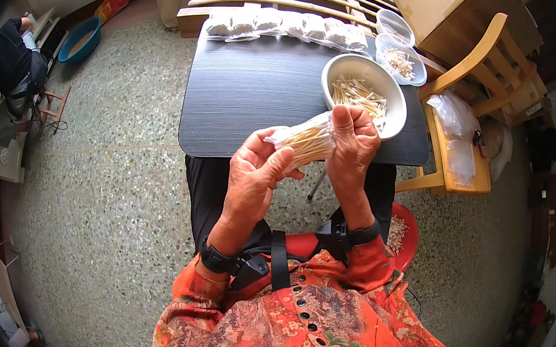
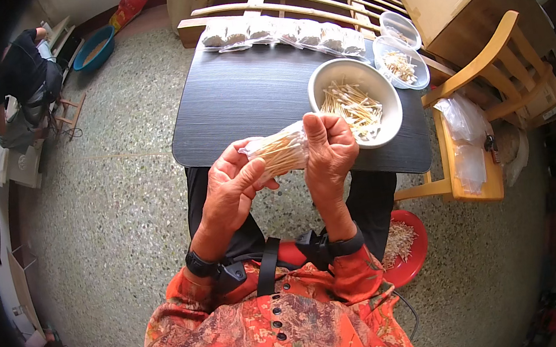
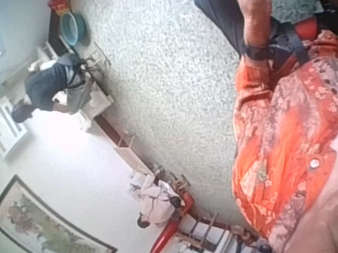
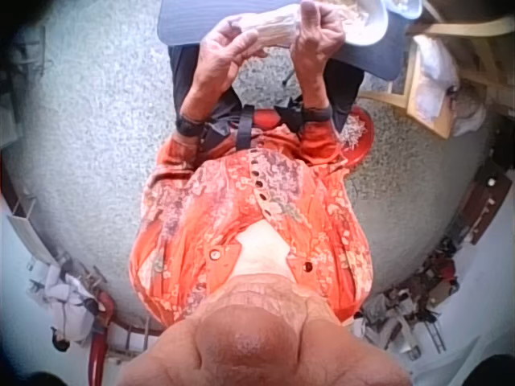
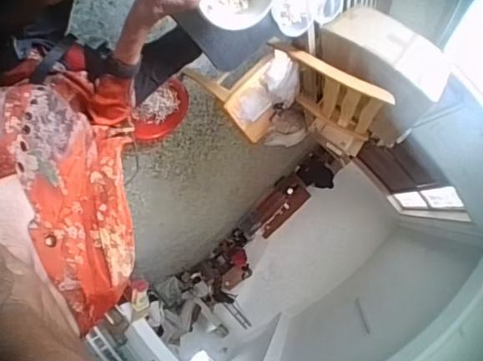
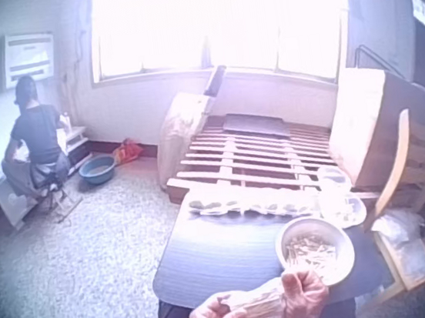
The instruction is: Assembling bundles of cotton swabs and preparing them for packaging.
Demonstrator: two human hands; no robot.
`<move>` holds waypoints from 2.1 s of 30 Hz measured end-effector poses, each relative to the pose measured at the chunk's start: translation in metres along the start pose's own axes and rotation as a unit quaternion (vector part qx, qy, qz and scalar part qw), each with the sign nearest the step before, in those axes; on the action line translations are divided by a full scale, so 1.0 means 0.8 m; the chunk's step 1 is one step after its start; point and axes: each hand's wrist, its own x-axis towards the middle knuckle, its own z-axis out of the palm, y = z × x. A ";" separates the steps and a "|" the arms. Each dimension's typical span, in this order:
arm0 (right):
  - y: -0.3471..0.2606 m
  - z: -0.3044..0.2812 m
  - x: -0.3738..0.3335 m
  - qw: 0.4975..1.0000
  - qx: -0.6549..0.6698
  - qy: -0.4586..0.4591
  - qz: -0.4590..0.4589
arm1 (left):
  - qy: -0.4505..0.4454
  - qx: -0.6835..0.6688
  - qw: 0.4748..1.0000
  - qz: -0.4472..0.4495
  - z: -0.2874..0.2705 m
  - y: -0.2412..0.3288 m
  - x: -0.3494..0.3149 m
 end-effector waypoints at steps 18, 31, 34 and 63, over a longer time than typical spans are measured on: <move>-0.010 0.011 -0.003 0.999 -0.039 -0.021 -0.008 | -0.042 0.063 0.996 0.042 -0.011 -0.001 0.007; -0.020 0.006 -0.005 0.979 -0.142 -0.145 -0.036 | -0.067 0.300 0.947 0.089 -0.030 0.011 0.010; -0.027 0.012 -0.006 0.965 -0.163 -0.198 -0.060 | -0.101 0.276 0.955 -0.032 -0.010 0.031 0.005; -0.020 0.022 -0.017 0.876 -0.330 -0.282 -0.210 | -0.040 0.509 0.832 0.217 -0.023 -0.023 0.028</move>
